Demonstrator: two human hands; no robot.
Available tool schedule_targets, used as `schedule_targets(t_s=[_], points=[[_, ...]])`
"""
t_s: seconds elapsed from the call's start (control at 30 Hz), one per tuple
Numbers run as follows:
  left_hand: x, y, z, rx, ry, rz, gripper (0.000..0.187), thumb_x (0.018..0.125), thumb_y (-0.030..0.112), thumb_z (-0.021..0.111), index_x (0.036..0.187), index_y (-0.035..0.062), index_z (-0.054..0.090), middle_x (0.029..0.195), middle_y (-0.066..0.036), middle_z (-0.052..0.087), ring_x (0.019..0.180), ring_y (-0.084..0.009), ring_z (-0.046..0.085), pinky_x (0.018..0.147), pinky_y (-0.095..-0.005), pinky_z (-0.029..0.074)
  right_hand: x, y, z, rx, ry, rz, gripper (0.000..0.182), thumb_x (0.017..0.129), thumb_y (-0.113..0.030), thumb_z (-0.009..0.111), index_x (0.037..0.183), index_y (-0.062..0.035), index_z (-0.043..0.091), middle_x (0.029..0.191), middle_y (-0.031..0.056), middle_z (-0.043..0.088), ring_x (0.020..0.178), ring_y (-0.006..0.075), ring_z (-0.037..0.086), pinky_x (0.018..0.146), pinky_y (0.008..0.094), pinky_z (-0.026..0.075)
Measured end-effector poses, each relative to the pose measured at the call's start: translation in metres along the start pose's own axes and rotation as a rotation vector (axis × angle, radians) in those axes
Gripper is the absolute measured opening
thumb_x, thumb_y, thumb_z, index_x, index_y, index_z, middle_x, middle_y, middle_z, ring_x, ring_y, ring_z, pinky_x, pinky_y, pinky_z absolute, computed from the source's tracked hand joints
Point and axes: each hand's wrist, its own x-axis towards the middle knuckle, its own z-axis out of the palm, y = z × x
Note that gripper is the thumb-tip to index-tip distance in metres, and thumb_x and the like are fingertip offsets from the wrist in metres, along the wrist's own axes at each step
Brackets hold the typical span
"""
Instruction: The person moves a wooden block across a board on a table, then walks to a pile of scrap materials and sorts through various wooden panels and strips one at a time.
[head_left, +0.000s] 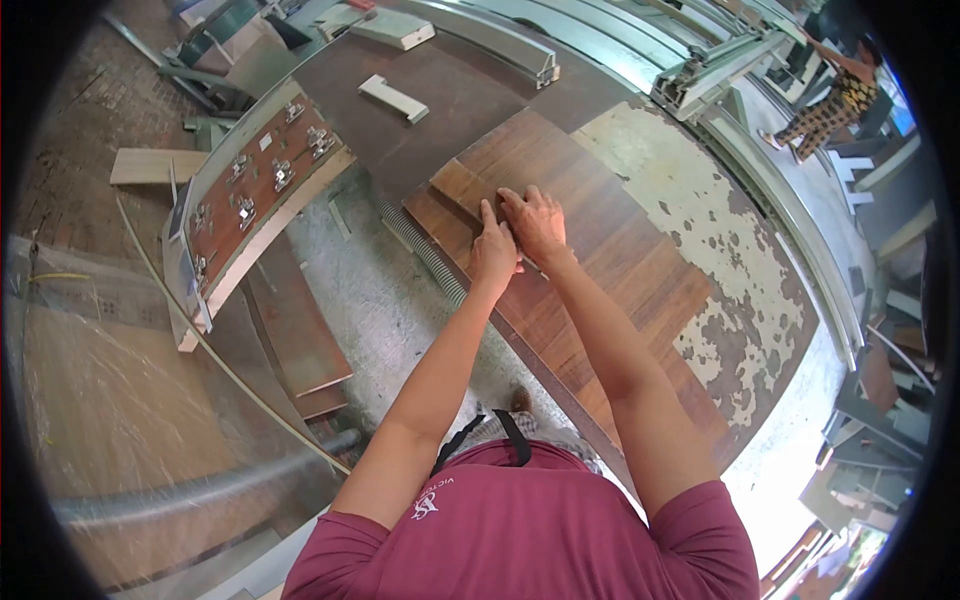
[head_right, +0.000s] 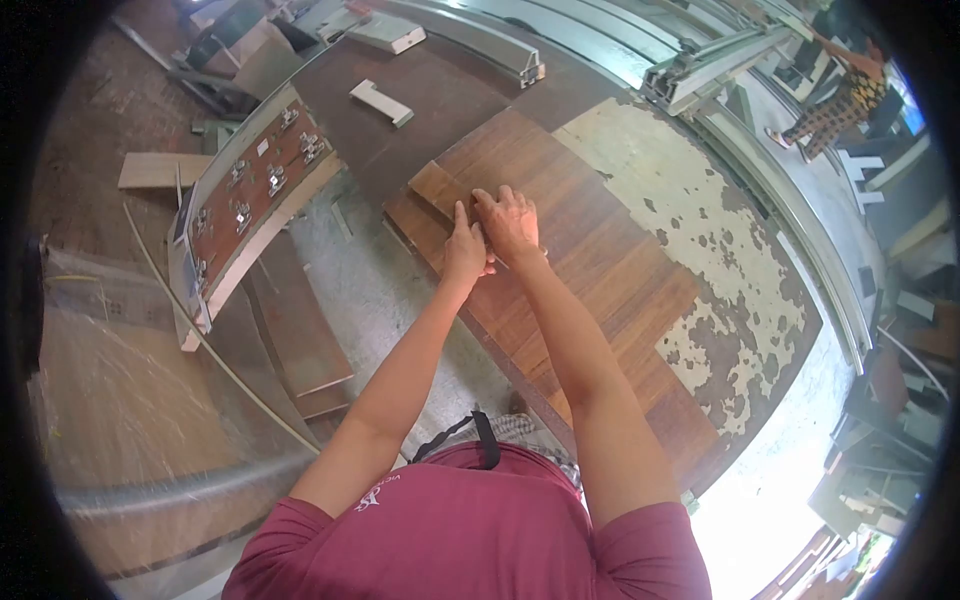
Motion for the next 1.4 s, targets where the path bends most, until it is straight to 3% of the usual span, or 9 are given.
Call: schedule_targets(t_s=[0.17, 0.27, 0.4, 0.57, 0.97, 1.03, 1.13, 1.23, 1.4], points=[[-0.002, 0.001, 0.003, -0.061, -0.012, -0.003, 0.055, 0.09, 0.017, 0.039, 0.136, 0.004, 0.012, 0.083, -0.026, 0.06, 0.053, -0.025, 0.063, 0.039, -0.0347, 0.051, -0.032, 0.003, -0.012, -0.051, 0.085, 0.042, 0.034, 0.079, -0.033, 0.056, 0.11, -0.0194, 0.055, 0.093, 0.0089, 0.054, 0.09, 0.0273, 0.052, 0.074, 0.0377, 0.043], [0.007, -0.011, 0.009, -0.03, 0.027, 0.014, 0.055, 0.09, 0.015, 0.039, 0.136, 0.0039, 0.011, 0.083, -0.026, 0.059, 0.052, -0.0264, 0.062, 0.039, -0.0331, 0.052, -0.072, 0.008, -0.038, 0.021, -0.006, 0.032, 0.048, 0.077, -0.037, 0.057, 0.118, -0.0137, 0.049, 0.11, 0.0116, 0.05, 0.103, 0.0279, 0.045, 0.085, 0.0399, 0.036], [-0.007, -0.015, 0.019, -0.031, -0.017, -0.048, 0.057, 0.091, 0.015, 0.037, 0.138, 0.0054, 0.007, 0.079, -0.025, 0.059, 0.052, -0.027, 0.061, 0.041, -0.0335, 0.052, -0.095, 0.012, -0.053, 0.014, -0.069, 0.03, 0.047, 0.078, -0.037, 0.055, 0.119, -0.0138, 0.049, 0.11, 0.0138, 0.048, 0.105, 0.0288, 0.044, 0.085, 0.04, 0.036], [-0.099, 0.001, 0.056, -0.191, -0.086, -0.085, 0.063, 0.092, 0.019, 0.034, 0.139, 0.008, -0.006, 0.067, -0.016, 0.058, 0.046, -0.0198, 0.057, 0.039, -0.0264, 0.046, -0.178, 0.028, -0.087, 0.0, 0.055, 0.029, 0.046, 0.078, -0.034, 0.056, 0.119, -0.0144, 0.049, 0.114, 0.0152, 0.044, 0.107, 0.0302, 0.041, 0.087, 0.0406, 0.034], [-0.369, 0.011, 0.224, -0.176, -0.219, -0.001, 0.068, 0.09, 0.018, 0.041, 0.137, 0.003, -0.006, 0.061, -0.016, 0.058, 0.045, -0.0239, 0.058, 0.043, -0.0339, 0.048, -0.439, 0.108, -0.261, -0.081, -0.055, 0.175, 0.055, 0.071, -0.026, 0.065, 0.123, -0.0209, 0.048, 0.117, 0.012, 0.04, 0.109, 0.0304, 0.039, 0.091, 0.0455, 0.03], [-0.385, 0.021, 0.23, -0.135, -0.214, 0.072, 0.068, 0.09, 0.018, 0.042, 0.137, 0.0031, -0.005, 0.06, -0.017, 0.057, 0.047, -0.0259, 0.059, 0.045, -0.0358, 0.049, -0.452, 0.114, -0.272, -0.111, -0.086, 0.173, 0.057, 0.07, -0.026, 0.066, 0.123, -0.0211, 0.047, 0.116, 0.0117, 0.04, 0.109, 0.0291, 0.039, 0.091, 0.0455, 0.029], [-0.391, 0.02, 0.241, -0.021, -0.142, 0.073, 0.066, 0.089, 0.017, 0.041, 0.137, 0.0018, -0.002, 0.064, -0.024, 0.059, 0.057, -0.0399, 0.059, 0.058, -0.0475, 0.048, -0.456, 0.116, -0.282, -0.104, -0.125, 0.183, 0.058, 0.07, -0.028, 0.066, 0.124, -0.0209, 0.046, 0.116, 0.012, 0.04, 0.109, 0.0292, 0.038, 0.091, 0.0444, 0.029], [-0.384, 0.011, 0.247, 0.121, -0.096, 0.118, 0.062, 0.09, 0.016, 0.04, 0.138, 0.0042, 0.003, 0.06, -0.018, 0.059, 0.048, -0.0289, 0.059, 0.05, -0.0392, 0.051, -0.452, 0.115, -0.281, -0.105, -0.139, 0.17, 0.057, 0.071, -0.03, 0.064, 0.125, -0.0208, 0.046, 0.115, 0.0124, 0.04, 0.109, 0.0295, 0.038, 0.091, 0.044, 0.028], [-0.381, 0.008, 0.24, 0.181, -0.035, 0.114, 0.062, 0.089, 0.02, 0.04, 0.138, 0.0042, 0.006, 0.061, -0.026, 0.058, 0.051, -0.0356, 0.059, 0.059, -0.0469, 0.05, -0.437, 0.111, -0.285, -0.016, -0.168, 0.205, 0.063, 0.073, -0.034, 0.064, 0.127, -0.0113, 0.042, 0.114, 0.0138, 0.045, 0.107, 0.0316, 0.041, 0.092, 0.0442, 0.029]])
